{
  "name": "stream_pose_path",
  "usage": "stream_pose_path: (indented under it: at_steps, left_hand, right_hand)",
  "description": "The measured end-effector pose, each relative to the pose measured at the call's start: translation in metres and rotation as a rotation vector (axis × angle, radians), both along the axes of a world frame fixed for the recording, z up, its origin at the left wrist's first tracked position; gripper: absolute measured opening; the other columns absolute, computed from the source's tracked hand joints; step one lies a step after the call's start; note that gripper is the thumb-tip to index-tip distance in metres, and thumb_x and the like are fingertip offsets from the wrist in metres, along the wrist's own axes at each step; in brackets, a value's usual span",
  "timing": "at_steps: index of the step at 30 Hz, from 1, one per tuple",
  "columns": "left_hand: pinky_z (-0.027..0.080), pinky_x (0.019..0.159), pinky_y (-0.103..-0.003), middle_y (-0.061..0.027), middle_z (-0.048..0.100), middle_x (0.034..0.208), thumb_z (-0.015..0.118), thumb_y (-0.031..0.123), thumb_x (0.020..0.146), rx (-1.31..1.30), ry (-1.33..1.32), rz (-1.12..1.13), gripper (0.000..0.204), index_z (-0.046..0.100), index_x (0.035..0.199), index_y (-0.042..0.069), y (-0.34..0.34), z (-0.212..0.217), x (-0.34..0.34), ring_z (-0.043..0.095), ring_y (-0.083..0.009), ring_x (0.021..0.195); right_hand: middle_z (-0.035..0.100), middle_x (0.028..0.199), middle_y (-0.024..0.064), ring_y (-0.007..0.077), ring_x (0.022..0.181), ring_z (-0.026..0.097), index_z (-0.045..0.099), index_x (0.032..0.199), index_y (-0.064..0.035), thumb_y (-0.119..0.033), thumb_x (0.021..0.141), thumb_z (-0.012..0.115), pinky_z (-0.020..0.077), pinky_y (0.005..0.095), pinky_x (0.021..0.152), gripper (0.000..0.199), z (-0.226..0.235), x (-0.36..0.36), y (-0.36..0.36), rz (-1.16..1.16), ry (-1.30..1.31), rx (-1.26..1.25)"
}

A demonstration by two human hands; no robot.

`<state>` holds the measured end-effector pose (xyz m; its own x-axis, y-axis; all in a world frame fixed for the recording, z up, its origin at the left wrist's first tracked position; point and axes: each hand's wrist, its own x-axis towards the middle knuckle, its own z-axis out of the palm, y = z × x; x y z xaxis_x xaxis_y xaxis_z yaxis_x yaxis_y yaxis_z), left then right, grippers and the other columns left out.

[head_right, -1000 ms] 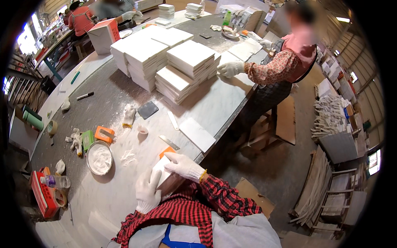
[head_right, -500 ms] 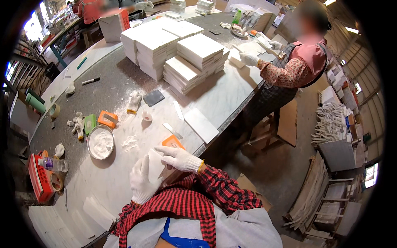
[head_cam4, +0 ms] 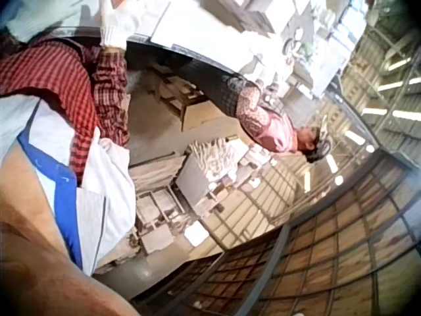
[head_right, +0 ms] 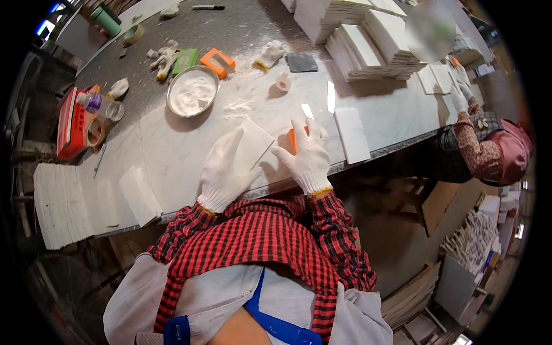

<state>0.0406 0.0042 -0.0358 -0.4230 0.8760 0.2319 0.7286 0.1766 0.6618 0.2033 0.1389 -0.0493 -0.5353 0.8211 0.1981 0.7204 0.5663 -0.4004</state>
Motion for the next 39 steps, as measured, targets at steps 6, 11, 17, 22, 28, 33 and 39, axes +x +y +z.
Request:
stream_pose_path:
  at_steps: [6,11,17,22,28,33,39]
  left_hand:
    - [0.053,0.091,-0.046,-0.0136,0.057,0.13,0.084,0.03,0.069,-0.071,0.026,0.027,0.085,0.049,0.143,0.011,-0.009,-0.003,0.0,0.061,-0.0363,0.111]
    - [0.048,0.101,-0.045,-0.018,0.056,0.133,0.086,0.026,0.067,-0.038,0.032,-0.009,0.084,0.051,0.141,0.007,-0.008,-0.006,-0.001,0.057,-0.0381,0.119]
    - [0.05,0.089,-0.046,-0.0171,0.059,0.124,0.083,0.022,0.068,-0.033,0.096,-0.16,0.071,0.056,0.132,0.008,0.004,0.0,0.001,0.06,-0.0385,0.107]
    - [0.049,0.085,-0.047,-0.0142,0.06,0.116,0.082,0.02,0.063,0.095,0.184,-0.456,0.068,0.058,0.125,0.008,0.025,0.0,0.013,0.061,-0.0365,0.102]
    - [0.045,0.094,-0.047,-0.0085,0.057,0.125,0.081,0.019,0.066,0.043,0.229,-0.747,0.066,0.058,0.128,0.014,0.046,-0.017,0.044,0.056,-0.0328,0.111]
    - [0.041,0.098,-0.048,-0.0037,0.054,0.132,0.074,0.014,0.074,0.022,0.283,-0.865,0.057,0.057,0.129,0.019,0.058,-0.041,0.065,0.052,-0.0305,0.118]
    - [0.042,0.097,-0.046,-0.002,0.055,0.132,0.073,0.013,0.076,0.046,0.345,-0.924,0.051,0.059,0.125,0.018,0.065,-0.047,0.077,0.052,-0.0282,0.114]
  right_hand:
    - [0.048,0.143,0.02,0.0415,0.127,0.044,0.055,0.138,-0.0157,-0.034,0.079,0.08,0.0438,0.0498,0.104,0.067,-0.035,-0.012,0.005,-0.021,-0.123,0.111]
    - [0.053,0.138,0.0183,0.0387,0.118,0.054,0.06,0.133,-0.0154,-0.026,0.08,0.079,0.0464,0.0464,0.101,0.057,-0.039,0.004,0.012,-0.019,-0.022,0.098]
    - [0.062,0.132,0.0155,0.0252,0.121,0.059,0.059,0.135,0.0001,-0.019,0.096,0.067,0.0439,0.0337,0.105,0.045,-0.014,0.038,0.004,-0.039,0.516,-0.397]
    - [0.063,0.135,0.0091,0.0158,0.122,0.058,0.056,0.141,-0.001,-0.024,0.105,0.057,0.0442,0.0295,0.104,0.043,0.011,0.071,-0.018,-0.26,0.835,-0.883]
    - [0.062,0.136,0.0111,0.0178,0.123,0.058,0.053,0.143,0.0013,-0.027,0.106,0.054,0.046,0.0316,0.105,0.046,-0.002,0.115,-0.052,-0.481,1.116,-0.978]
    - [0.061,0.136,0.0121,0.0196,0.122,0.06,0.052,0.143,0.0016,-0.029,0.107,0.053,0.0468,0.033,0.105,0.047,-0.036,0.137,-0.079,-0.6,1.257,-0.92]
    - [0.062,0.135,0.0115,0.0177,0.122,0.059,0.054,0.141,0.0015,-0.028,0.107,0.053,0.0454,0.0309,0.105,0.045,-0.064,0.136,-0.099,-0.686,1.173,-0.833]
